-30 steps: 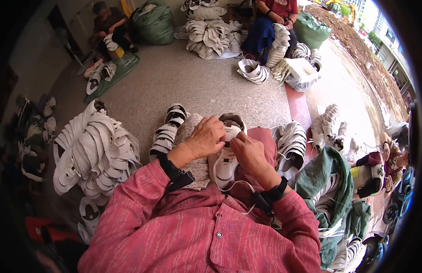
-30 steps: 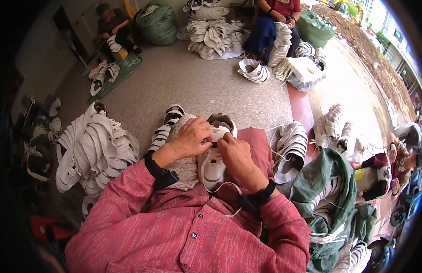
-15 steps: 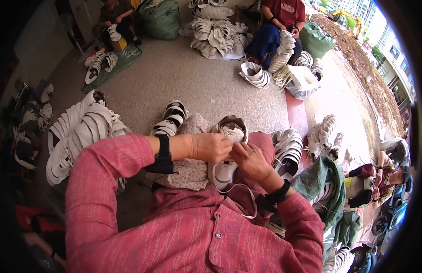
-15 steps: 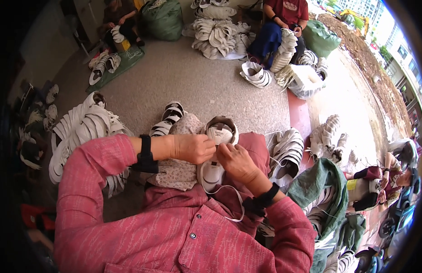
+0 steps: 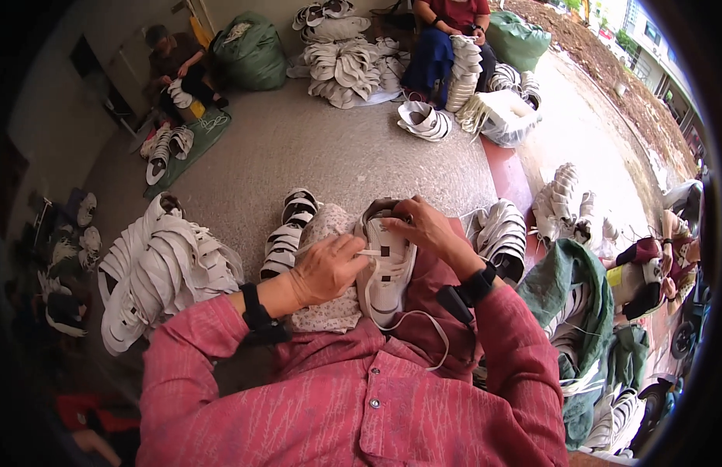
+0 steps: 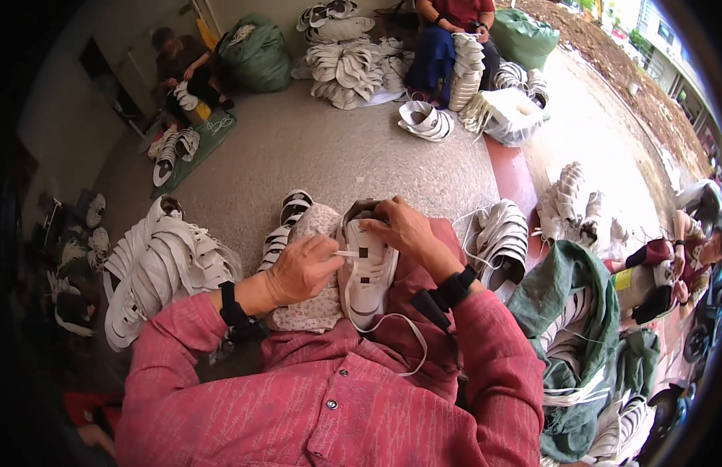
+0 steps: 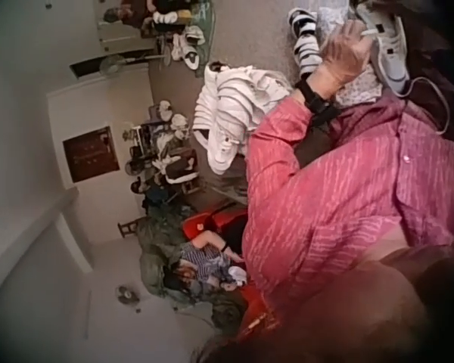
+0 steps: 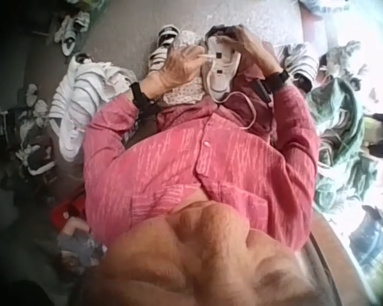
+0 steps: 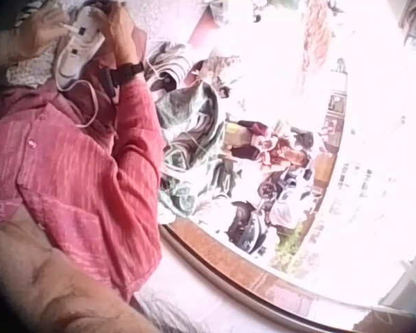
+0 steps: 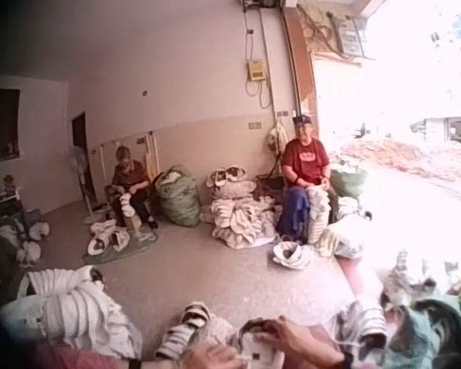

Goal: The recorder is threading laces through the eyelets of shoe uppers while sitting in a workspace with other workers.

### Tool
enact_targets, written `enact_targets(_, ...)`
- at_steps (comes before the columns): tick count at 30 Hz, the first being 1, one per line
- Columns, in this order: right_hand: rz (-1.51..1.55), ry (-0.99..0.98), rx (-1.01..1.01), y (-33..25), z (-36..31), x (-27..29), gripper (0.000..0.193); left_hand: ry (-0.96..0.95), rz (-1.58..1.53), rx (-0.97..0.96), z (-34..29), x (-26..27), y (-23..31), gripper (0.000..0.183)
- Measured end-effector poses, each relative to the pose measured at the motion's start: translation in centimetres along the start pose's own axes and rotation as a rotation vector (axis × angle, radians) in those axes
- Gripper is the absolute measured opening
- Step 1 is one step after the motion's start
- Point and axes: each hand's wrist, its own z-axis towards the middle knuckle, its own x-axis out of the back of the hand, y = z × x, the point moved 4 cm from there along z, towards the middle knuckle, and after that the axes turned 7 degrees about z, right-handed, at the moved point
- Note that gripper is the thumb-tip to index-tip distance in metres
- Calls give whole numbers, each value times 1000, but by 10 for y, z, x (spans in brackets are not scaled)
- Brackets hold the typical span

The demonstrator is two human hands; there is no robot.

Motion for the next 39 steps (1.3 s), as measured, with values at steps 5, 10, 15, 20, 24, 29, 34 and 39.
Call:
enact_targets(5,10,5,73,5,-1,-5,38,228,-309,299,38,-16,-24,18)
enact_targets(10,-159,40,133,0,-9,-5,38,143,-545,509,47,-50,-52,20)
enact_targets(15,242,-30,11,3,-8,-9,35,30,-741,536,32,-61,-61,32)
enact_targets(20,629,-61,-150,9,-21,-7,23,80,-653,379,14,-69,-57,41)
enact_targets(24,987,-53,-249,13,-24,0,18,29,-690,414,7,-76,-61,37)
enact_targets(29,943,-102,-221,6,-15,-16,21,-40,-724,407,11,-70,-63,41)
enact_targets(34,799,-193,-208,12,-18,-14,22,-77,-798,462,9,-77,-62,39)
enact_targets(39,427,-329,-93,14,-21,-7,41,7,-685,256,13,-85,-63,43)
